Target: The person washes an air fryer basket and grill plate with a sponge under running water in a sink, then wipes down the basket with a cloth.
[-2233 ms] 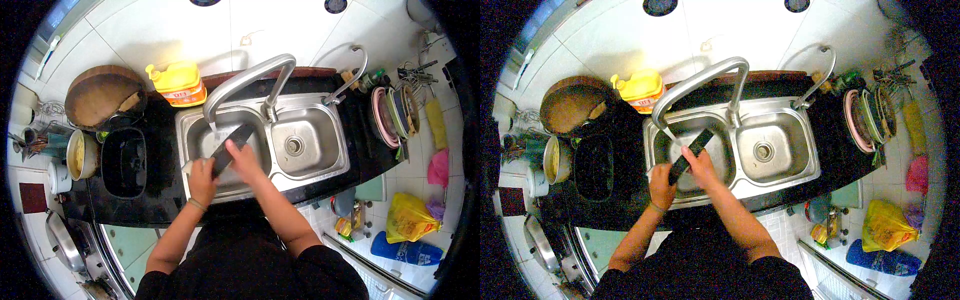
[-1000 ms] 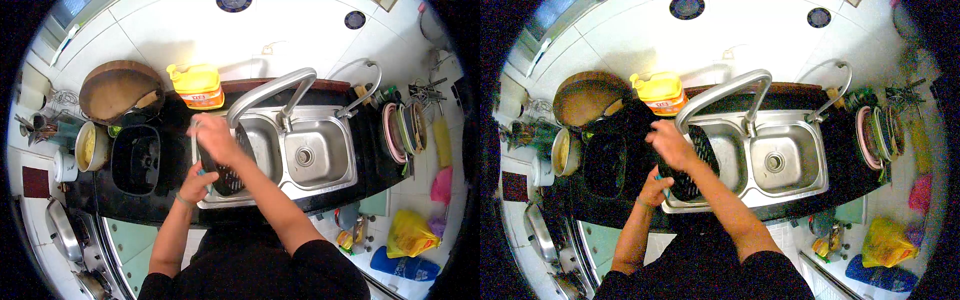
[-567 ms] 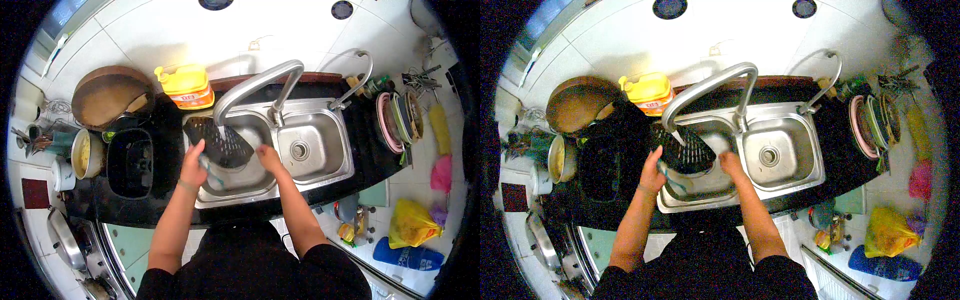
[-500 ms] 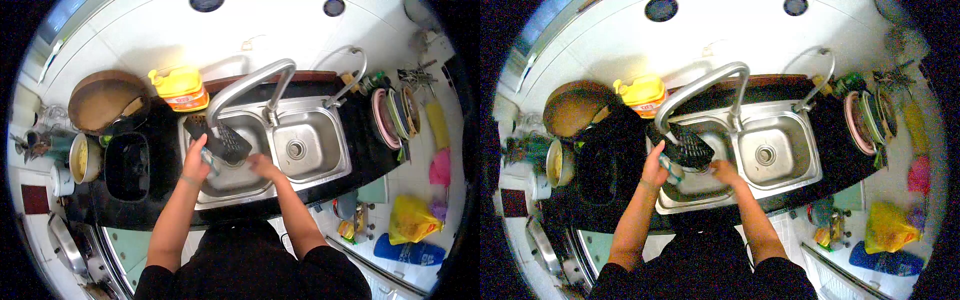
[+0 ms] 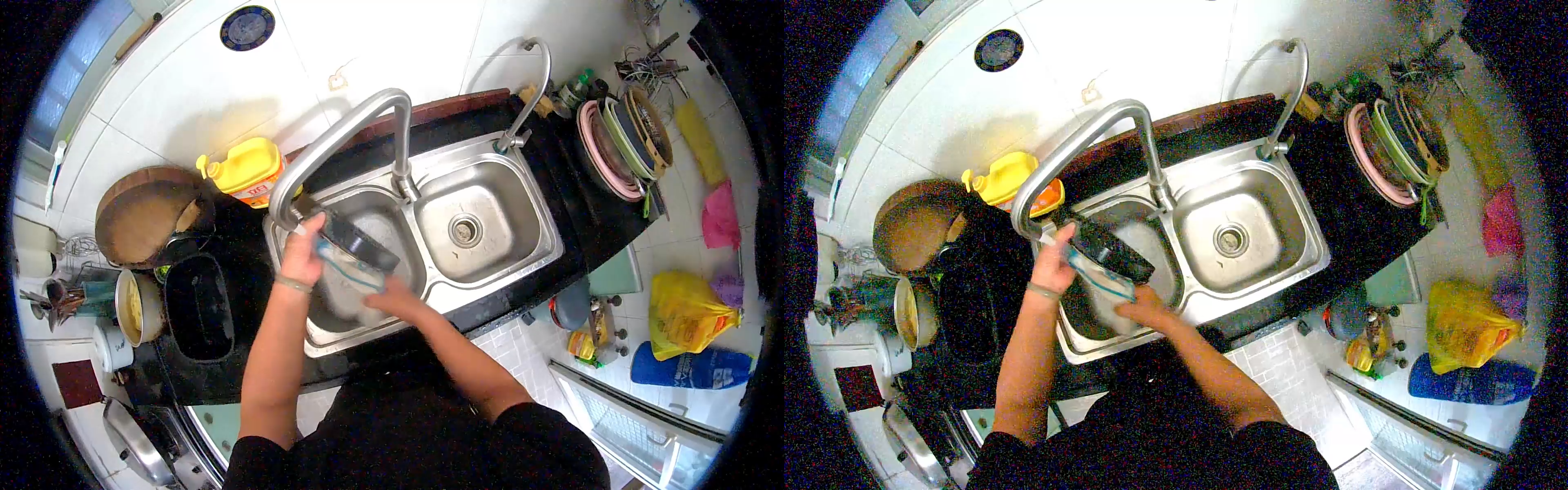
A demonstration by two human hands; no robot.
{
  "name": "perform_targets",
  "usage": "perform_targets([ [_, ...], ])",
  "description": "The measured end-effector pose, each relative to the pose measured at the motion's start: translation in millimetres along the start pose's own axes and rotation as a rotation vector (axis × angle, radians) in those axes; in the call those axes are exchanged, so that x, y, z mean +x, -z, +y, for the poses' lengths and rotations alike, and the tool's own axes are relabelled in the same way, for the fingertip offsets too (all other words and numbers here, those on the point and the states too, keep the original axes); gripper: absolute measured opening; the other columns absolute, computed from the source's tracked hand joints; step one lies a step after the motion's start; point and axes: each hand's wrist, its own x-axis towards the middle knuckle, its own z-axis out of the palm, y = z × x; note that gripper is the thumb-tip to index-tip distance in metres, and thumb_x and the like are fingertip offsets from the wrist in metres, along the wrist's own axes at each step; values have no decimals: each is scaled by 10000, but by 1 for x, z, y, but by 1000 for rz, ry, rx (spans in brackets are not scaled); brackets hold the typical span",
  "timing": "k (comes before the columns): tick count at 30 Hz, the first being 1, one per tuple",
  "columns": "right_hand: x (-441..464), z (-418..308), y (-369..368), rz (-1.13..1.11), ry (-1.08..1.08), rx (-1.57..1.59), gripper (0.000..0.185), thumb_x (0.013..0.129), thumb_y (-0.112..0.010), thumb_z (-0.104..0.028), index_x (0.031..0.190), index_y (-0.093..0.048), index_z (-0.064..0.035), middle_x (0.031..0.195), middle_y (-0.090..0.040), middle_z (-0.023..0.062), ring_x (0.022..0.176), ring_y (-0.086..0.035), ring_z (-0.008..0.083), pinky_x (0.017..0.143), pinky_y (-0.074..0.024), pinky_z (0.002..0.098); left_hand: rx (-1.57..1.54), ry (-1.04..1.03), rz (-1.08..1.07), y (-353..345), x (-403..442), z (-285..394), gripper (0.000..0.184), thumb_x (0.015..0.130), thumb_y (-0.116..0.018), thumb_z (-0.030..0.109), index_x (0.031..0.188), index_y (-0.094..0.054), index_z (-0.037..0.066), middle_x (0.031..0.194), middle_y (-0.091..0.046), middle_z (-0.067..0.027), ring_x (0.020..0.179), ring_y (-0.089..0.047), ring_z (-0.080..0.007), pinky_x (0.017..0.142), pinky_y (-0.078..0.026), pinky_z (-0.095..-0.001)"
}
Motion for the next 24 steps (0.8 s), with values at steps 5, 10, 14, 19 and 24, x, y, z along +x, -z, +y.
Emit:
perform_targets([
  [5,-34,58,52,95,4,661,320,705,-607,-16,1020,-590,36,916,-633,98,813,-613,180,735,-487,300,98,90,-31,31,-1,4,255,843,-517,2,1081,-517,94,996,-582,-14,899,-560,-154,749,-481,-326],
  [10,-31,56,86,241,106,936,436,811,-624,-188,1177,-460,-16,1039,-580,92,948,-579,210,853,-471,356,238,56,63,5,-56,-7,287,874,-472,26,1158,-483,64,1022,-580,-39,904,-562,-160,821,-457,-304],
  [14,-23,47,92,267,154,889,493,824,-608,-198,1253,-408,-60,1057,-548,76,963,-556,201,859,-463,353,284,-9,168,35,-76,-33,215,905,-450,83,1106,-505,31,972,-578,-21,851,-543,-123,783,-435,-268],
  [19,-4,27,53,303,253,544,566,790,-624,-152,1299,-378,-112,1150,-492,75,1047,-485,205,891,-423,359,456,-241,326,66,-84,-50,251,930,-459,239,854,-559,21,746,-505,35,702,-414,-67,642,-361,-228],
  [24,17,-36,-41,201,895,-385,550,754,-632,-324,1229,-458,-109,1215,-462,154,1140,-435,340,971,-288,463,785,-444,390,37,-83,-63,324,947,-423,266,838,-560,-7,736,-536,-6,668,-446,-89,606,-408,-264],
])
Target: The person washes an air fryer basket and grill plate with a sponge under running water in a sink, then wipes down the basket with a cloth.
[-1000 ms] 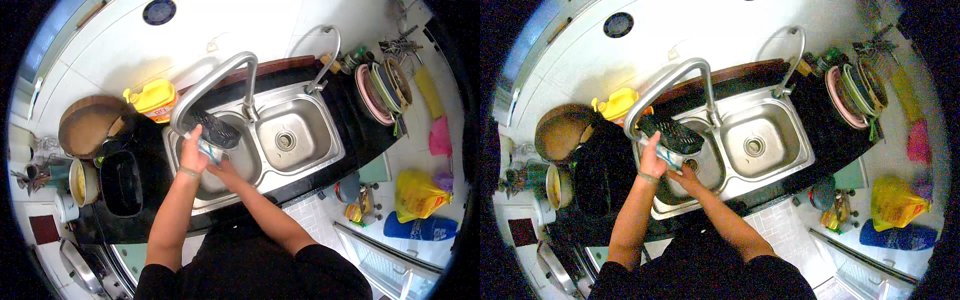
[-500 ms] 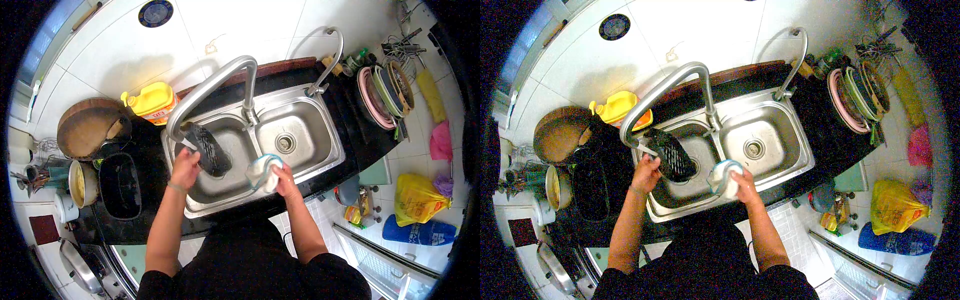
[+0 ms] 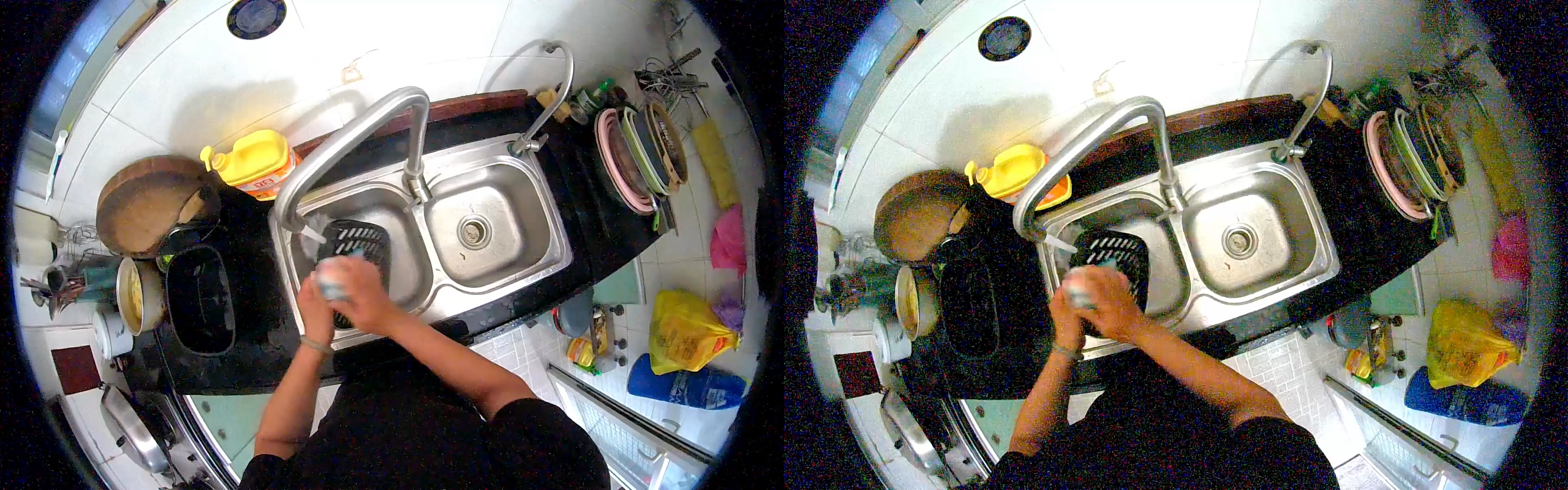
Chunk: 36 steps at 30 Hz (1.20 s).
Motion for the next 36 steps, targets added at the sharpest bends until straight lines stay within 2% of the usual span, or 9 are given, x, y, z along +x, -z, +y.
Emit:
perform_targets([
  [4,52,23,-13,162,-32,-343,348,790,-563,-328,1059,-564,-106,1042,-539,136,1053,-481,317,928,-305,431,176,-88,38,1,-6,8,353,951,-411,270,742,-515,5,673,-470,3,632,-394,-82,543,-359,-281],
  [8,73,79,1,248,-729,-53,351,806,-546,-331,984,-576,-30,921,-582,206,915,-517,391,898,-358,435,1,30,104,14,-11,18,377,951,-409,271,655,-438,38,630,-373,18,618,-327,-96,517,-288,-295],
  [13,4,80,-19,315,-775,-130,436,823,-539,-227,1154,-452,43,1169,-466,280,1095,-436,409,963,-329,421,-667,358,143,26,9,15,459,956,-348,365,1145,-508,-22,1114,-572,-107,982,-561,-213,869,-437,-336],
  [18,-30,9,-58,179,-174,-43,497,816,-533,-149,1264,-376,0,1322,-363,215,1238,-328,377,1043,-226,458,-696,408,158,22,27,21,431,963,-328,358,1126,-508,1,1082,-570,-104,949,-563,-207,824,-457,-338],
  [26,54,83,-34,254,-267,-255,368,821,-516,-202,1137,-495,-14,1171,-496,197,1079,-473,344,925,-357,425,-542,411,60,17,-1,15,419,960,-349,329,1093,-526,-27,1034,-586,-91,907,-554,-173,823,-428,-302],
  [31,-24,143,8,342,-833,-31,420,894,-469,-295,1206,-445,-17,1116,-540,194,1003,-538,334,905,-400,394,93,66,53,39,-17,5,324,944,-371,250,900,-583,9,876,-608,-116,730,-565,-229,687,-444,-328],
  [32,-34,128,20,328,-835,-39,420,894,-469,-295,1206,-445,-17,1116,-540,194,1003,-538,334,905,-400,394,519,-126,-20,41,-22,4,283,929,-391,222,844,-586,35,817,-604,-127,677,-564,-266,627,-450,-351],
  [34,-43,92,39,417,-1126,967,449,895,-478,-342,1253,-415,-78,1105,-550,147,1008,-539,313,877,-422,402,635,-731,-227,33,-27,-4,68,786,-533,118,737,-543,71,655,-522,-106,608,-544,-308,519,-418,-409],
  [36,-48,70,37,406,-1152,942,501,861,-567,-312,1288,-381,-128,1084,-550,120,972,-553,264,826,-454,381,976,-671,-643,26,-35,-11,72,758,-580,126,728,-541,73,689,-531,-88,637,-548,-294,523,-424,-397],
])
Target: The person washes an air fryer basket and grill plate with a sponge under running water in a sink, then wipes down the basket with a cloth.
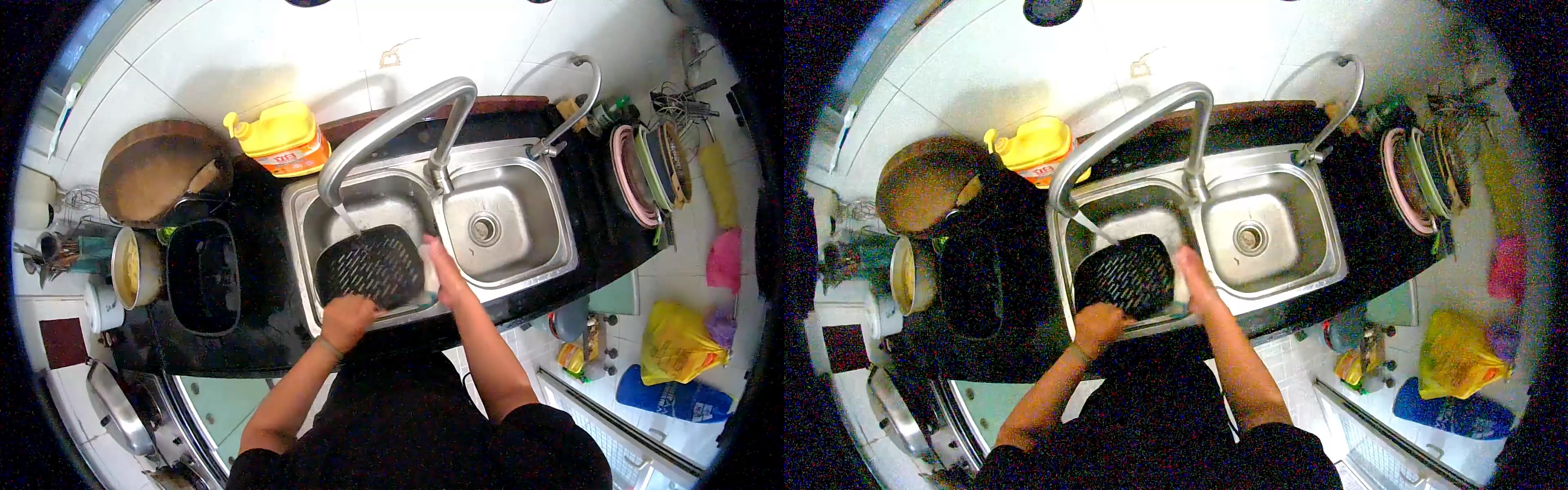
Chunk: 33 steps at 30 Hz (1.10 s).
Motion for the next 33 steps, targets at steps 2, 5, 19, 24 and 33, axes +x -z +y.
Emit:
perform_targets([
  [2,-22,-8,-4,17,-13,-245,529,782,-635,-133,1264,-417,-123,1037,-551,114,889,-557,203,754,-466,321,-57,-81,33,3,-3,-4,93,752,-598,150,767,-557,69,786,-553,-103,708,-556,-297,573,-441,-369],
  [5,-22,-6,8,-23,53,-343,655,632,-566,50,1248,-408,-105,966,-584,98,776,-567,172,669,-476,292,-80,-25,282,17,0,-19,194,759,-625,192,880,-567,53,971,-560,-139,857,-558,-292,703,-455,-332],
  [19,56,-46,-11,-149,243,-390,394,788,-665,-126,1156,-538,-66,1017,-611,48,906,-562,127,809,-436,266,-2124,677,247,20,2,-61,478,746,-447,-96,1211,-448,16,1145,-550,-145,1033,-555,-284,919,-442,-455],
  [24,70,-78,-17,-270,244,-220,362,823,-616,-159,1152,-526,-37,944,-604,69,828,-601,184,715,-493,312,-2088,677,337,28,0,-58,469,748,-449,-91,1204,-457,18,1140,-559,-136,1040,-553,-267,908,-448,-448],
  [33,51,-40,-24,-292,180,-160,455,878,-541,-358,1267,-403,-168,1120,-509,95,908,-565,228,769,-484,373,-1896,687,548,25,-18,-63,396,764,-466,-85,1146,-506,13,1076,-592,-105,964,-580,-229,867,-463,-354],
])
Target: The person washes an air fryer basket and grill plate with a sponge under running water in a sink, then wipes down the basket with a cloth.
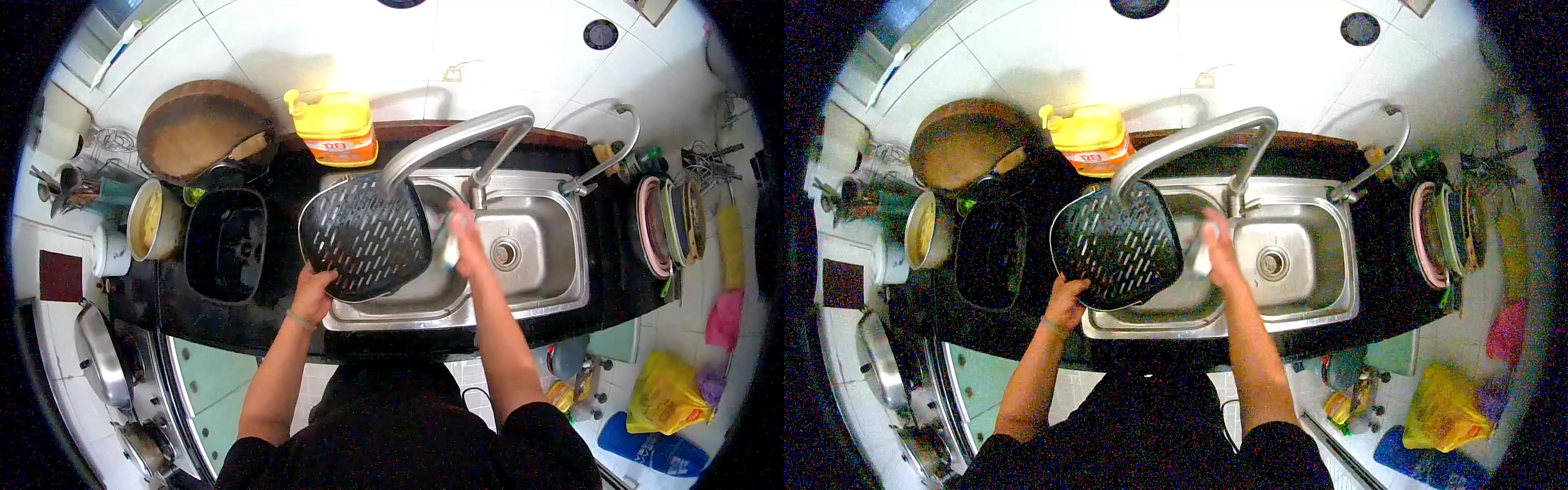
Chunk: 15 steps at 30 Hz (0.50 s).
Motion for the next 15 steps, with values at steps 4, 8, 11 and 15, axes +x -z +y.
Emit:
perform_targets([
  [4,-14,108,24,-82,-206,-730,468,840,-586,-291,1261,-470,-123,1281,-478,140,1125,-490,269,948,-369,370,55,-94,68,-3,-5,3,342,793,-459,-80,1114,-526,16,1064,-596,-93,951,-581,-202,856,-462,-330],
  [8,-25,117,9,-552,-476,-1539,564,796,-557,-502,1212,-525,-122,1254,-507,126,1142,-478,326,955,-366,397,141,-153,98,-4,-10,5,323,807,-466,-71,1112,-529,15,1069,-597,-82,939,-578,-188,842,-455,-305],
  [11,-29,133,8,-701,-565,-1617,549,771,-532,-571,1063,-618,-114,1128,-587,123,1087,-519,320,909,-401,404,203,-284,131,-9,-14,8,274,831,-483,-42,1099,-526,3,1027,-601,-53,896,-566,-156,816,-437,-269],
  [15,-49,124,2,-541,-196,-1641,552,777,-503,-583,1026,-636,-109,1099,-598,135,1021,-563,323,862,-434,461,725,-563,243,-13,-31,14,182,854,-500,-3,1033,-533,-9,918,-595,-47,833,-536,-120,765,-424,-248],
])
